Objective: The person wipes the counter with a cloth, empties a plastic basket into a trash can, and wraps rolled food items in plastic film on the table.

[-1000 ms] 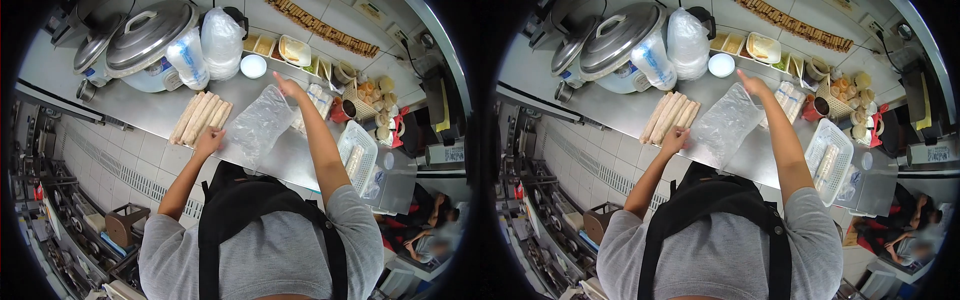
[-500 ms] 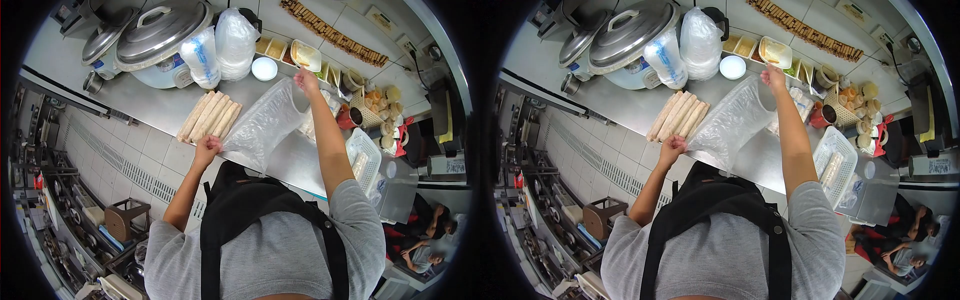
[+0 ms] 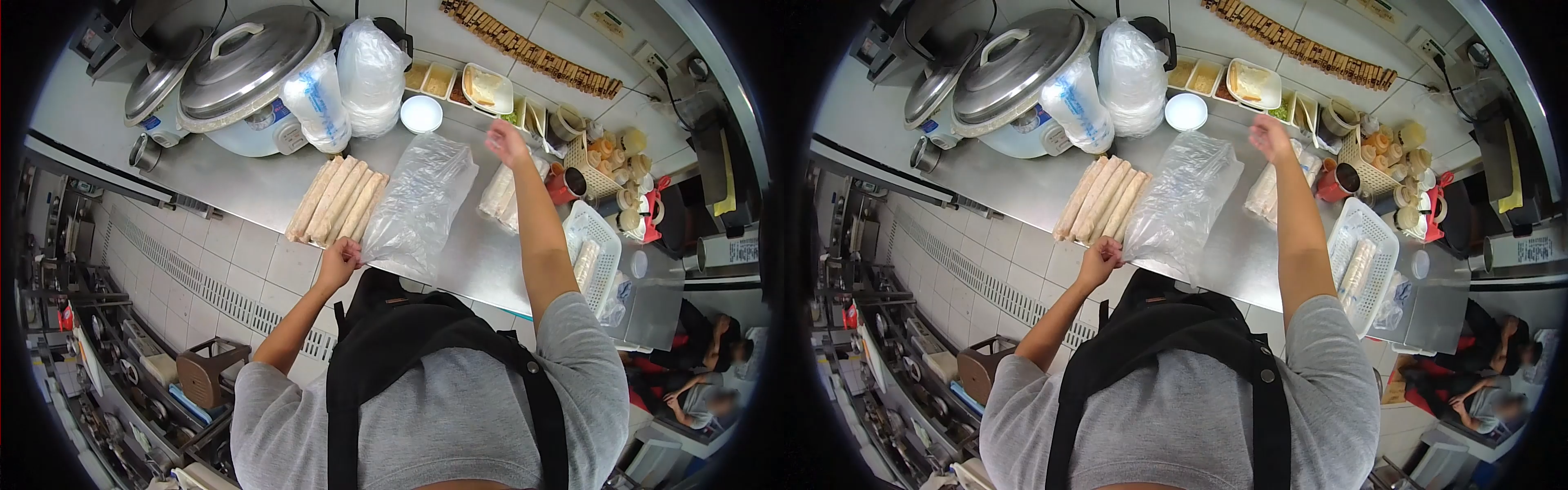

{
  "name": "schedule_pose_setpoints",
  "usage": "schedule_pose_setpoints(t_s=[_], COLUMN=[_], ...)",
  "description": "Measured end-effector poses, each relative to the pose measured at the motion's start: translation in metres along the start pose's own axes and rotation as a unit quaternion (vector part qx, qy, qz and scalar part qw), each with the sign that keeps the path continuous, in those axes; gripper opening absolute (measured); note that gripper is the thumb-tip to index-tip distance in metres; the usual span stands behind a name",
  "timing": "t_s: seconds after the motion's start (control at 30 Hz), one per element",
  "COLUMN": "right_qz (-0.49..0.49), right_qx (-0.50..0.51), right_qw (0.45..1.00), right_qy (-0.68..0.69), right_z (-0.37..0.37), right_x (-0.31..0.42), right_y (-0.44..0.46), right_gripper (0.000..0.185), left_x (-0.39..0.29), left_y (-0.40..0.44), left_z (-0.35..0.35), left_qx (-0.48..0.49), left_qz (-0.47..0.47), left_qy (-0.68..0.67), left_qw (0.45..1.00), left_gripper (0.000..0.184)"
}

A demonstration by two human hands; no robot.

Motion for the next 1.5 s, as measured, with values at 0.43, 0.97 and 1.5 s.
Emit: schedule_pose_setpoints(t_s=[0.43, 0.97, 1.5], right_qz=[-0.053, -0.143, -0.018], right_qx=[-0.212, -0.082, 0.244], right_qw=[0.933, 0.986, 0.948], right_qy=[-0.287, -0.005, -0.204], right_z=[-0.029, -0.002, 0.044], right_x=[-0.071, -0.019, 0.046], right_y=[-0.044, -0.080, -0.079], right_gripper=[0.023, 0.069, 0.018], left_x=[-0.164, -0.197, -0.091], left_y=[-0.040, 0.035, 0.065], left_z=[0.078, 0.012, -0.019], left_qx=[0.059, -0.089, -0.080], left_qz=[0.437, 0.160, -0.029], left_qy=[0.366, -0.295, -0.284], left_qw=[0.819, 0.938, 0.955], left_gripper=[0.033, 0.024, 0.028])
Point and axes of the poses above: each hand's wrist, its own y-axis towards the middle knuckle, its own z-axis out of the palm, x = y × z, the point moved 9 cm from there along y, towards the middle knuckle, and after that the axes turned 1 degree about -x, right-handed, at the moved point
